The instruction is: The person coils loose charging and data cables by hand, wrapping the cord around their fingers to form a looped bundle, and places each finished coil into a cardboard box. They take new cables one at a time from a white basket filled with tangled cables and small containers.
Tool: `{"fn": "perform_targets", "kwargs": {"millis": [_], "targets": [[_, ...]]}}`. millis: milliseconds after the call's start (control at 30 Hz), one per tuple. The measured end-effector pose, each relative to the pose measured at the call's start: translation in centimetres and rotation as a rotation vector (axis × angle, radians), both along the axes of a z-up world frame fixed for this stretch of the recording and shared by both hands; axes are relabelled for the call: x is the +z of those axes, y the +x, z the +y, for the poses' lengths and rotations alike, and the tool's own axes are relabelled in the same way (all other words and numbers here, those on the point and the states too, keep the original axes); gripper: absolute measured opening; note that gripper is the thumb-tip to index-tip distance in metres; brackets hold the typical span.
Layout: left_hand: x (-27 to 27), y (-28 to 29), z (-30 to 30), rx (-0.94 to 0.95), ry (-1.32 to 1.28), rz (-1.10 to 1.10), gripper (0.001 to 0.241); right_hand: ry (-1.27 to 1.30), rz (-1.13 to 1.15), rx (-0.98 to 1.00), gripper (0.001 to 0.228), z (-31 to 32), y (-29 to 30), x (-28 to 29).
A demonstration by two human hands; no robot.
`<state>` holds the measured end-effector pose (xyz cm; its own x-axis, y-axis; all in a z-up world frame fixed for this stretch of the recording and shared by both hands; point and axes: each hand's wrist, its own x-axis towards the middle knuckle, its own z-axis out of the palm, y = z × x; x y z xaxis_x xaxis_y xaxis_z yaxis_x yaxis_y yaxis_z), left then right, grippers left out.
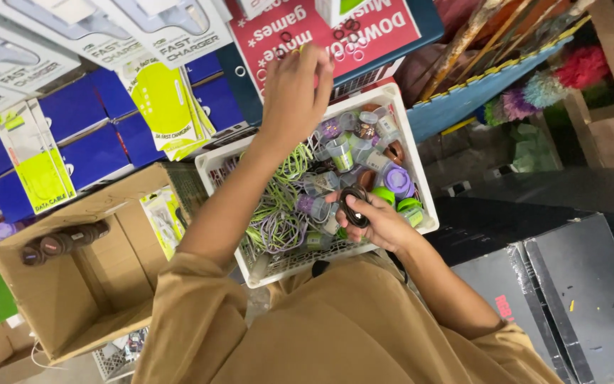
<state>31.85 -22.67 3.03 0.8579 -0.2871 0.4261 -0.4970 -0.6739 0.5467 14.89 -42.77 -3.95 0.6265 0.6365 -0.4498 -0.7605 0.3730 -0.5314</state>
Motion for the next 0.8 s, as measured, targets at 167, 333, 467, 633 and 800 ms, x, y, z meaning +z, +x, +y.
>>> {"fn": "perform_targets", "kwargs": {"millis": [167, 333, 467, 633, 800], "targets": [[0.3, -7.4, 2.7, -0.096, -0.259, 0.197, 0.012, 0.094, 0.055, 0.024, 0.045, 1.6, -0.6, -0.4], [0.0, -14.5, 5.7, -0.176, -0.327, 0.5, 0.015, 0.122, 0.033, 0.074, 0.037, 4.2, -1.8, -1.2], [0.2, -18.6, 8.4, -0.139, -0.393, 0.608, 0.017, 0.166, 0.023, 0.09, 0.015, 6.9, -3.3, -2.4], [-0.9, -22.7, 12.6, -0.126, -0.52, 0.643, 0.017, 0.336, 0.091, 0.15, 0.018, 10.7, -5.1, -2.0], [0.6, -26.2, 16.7, -0.198, -0.523, 0.458, 0.013, 0.403, 0.137, 0.305, 0.035, 14.3, -7.3, -2.2]]}}
